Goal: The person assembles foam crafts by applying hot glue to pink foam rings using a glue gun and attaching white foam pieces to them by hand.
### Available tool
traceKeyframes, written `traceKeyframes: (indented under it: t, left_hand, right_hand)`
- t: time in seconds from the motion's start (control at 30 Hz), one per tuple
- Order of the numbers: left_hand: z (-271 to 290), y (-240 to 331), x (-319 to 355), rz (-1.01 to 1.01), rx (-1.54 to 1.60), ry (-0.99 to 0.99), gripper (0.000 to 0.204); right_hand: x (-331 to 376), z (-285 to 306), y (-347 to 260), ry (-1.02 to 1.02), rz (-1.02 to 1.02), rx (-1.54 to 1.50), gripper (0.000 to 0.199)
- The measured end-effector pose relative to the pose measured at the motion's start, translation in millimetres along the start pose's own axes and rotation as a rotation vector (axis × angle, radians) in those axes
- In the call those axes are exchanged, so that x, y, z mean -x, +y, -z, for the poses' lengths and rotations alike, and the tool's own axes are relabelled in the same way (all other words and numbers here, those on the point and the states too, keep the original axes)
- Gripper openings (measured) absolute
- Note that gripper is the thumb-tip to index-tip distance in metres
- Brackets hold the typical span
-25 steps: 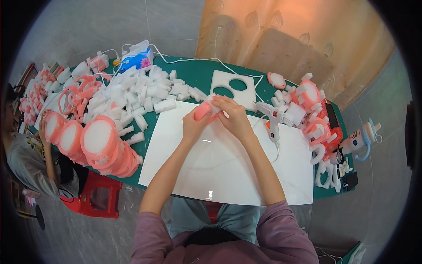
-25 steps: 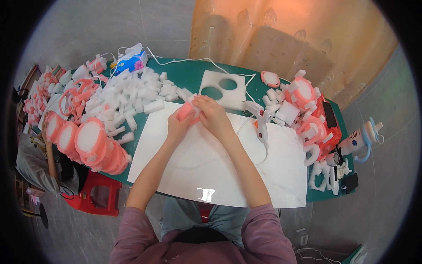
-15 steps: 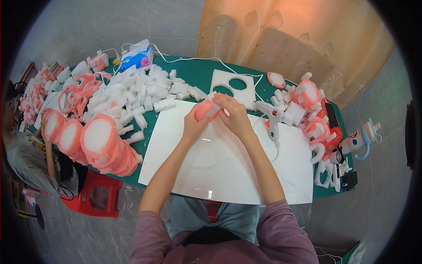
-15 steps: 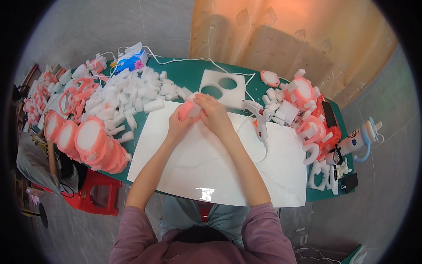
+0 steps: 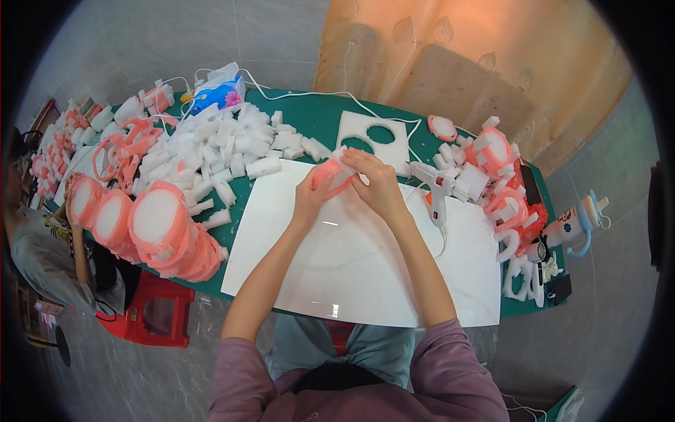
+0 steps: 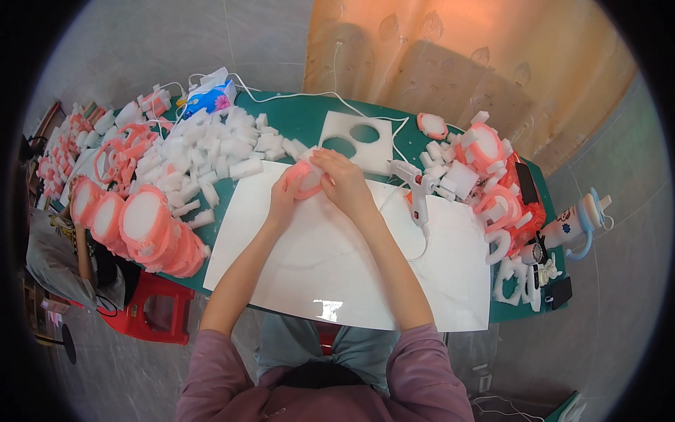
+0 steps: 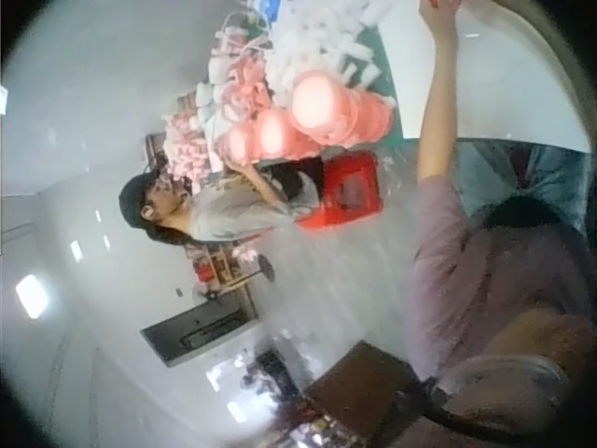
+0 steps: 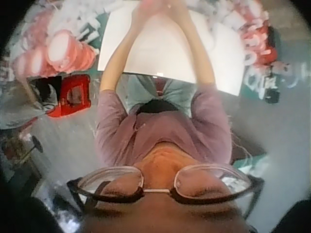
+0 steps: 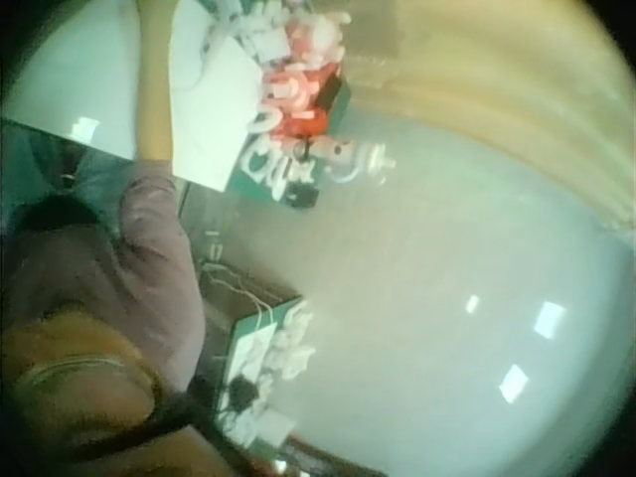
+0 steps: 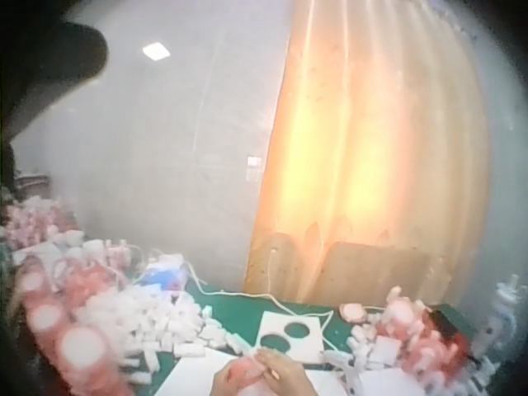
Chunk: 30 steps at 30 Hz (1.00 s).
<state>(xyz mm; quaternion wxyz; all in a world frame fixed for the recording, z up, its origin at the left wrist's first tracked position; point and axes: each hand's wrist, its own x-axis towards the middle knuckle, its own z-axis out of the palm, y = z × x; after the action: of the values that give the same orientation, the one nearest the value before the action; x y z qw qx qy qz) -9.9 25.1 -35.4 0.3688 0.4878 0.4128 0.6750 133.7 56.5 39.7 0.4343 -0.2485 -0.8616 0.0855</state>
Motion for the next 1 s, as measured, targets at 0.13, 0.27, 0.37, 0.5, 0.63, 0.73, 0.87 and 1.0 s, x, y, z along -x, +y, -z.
traceKeyframes:
  t: [0.13, 0.27, 0.37, 0.5, 0.63, 0.73, 0.87, 1.0]
  left_hand:
    - [2.0, 0.4, -0.8, 0.098, 0.138, -0.043, 0.033]
    - [0.9, -0.7, -1.3, 0.114, 0.084, -0.087, 0.031]
    - [-2.9, -3.0, 0.0, 0.059, 0.099, 0.025, 0.032]
    - [-2.1, -1.4, -0.6, 0.059, 0.087, 0.034, 0.031]
    - [0.5, 0.1, -1.4, 0.090, -0.013, -0.067, 0.031]
    - [-1.4, -1.9, -1.3, 0.083, -0.017, -0.062, 0.030]
    - [1.0, -3.1, -0.4, 0.076, -0.049, -0.059, 0.029]
    - [-1.9, -9.0, -0.7, -0.002, -0.021, 0.071, 0.032]
  right_hand:
    - [0.8, 0.1, 0.0, -0.010, -0.004, -0.019, 0.034]
    - [1.6, 2.4, -1.5, -0.007, -0.009, -0.022, 0.034]
    - [1.9, 2.9, -4.0, -0.032, -0.025, -0.031, 0.031]
    - [1.1, 4.6, -5.7, -0.047, -0.028, -0.027, 0.030]
    - [1.5, 6.7, -3.9, -0.059, -0.032, -0.039, 0.030]
    - [3.9, 7.0, -2.2, -0.056, -0.009, 0.003, 0.030]
    - [3.7, 6.8, -4.8, -0.053, 0.012, 0.030, 0.029]
    - [2.8, 7.2, -4.3, -0.058, 0.031, 0.011, 0.029]
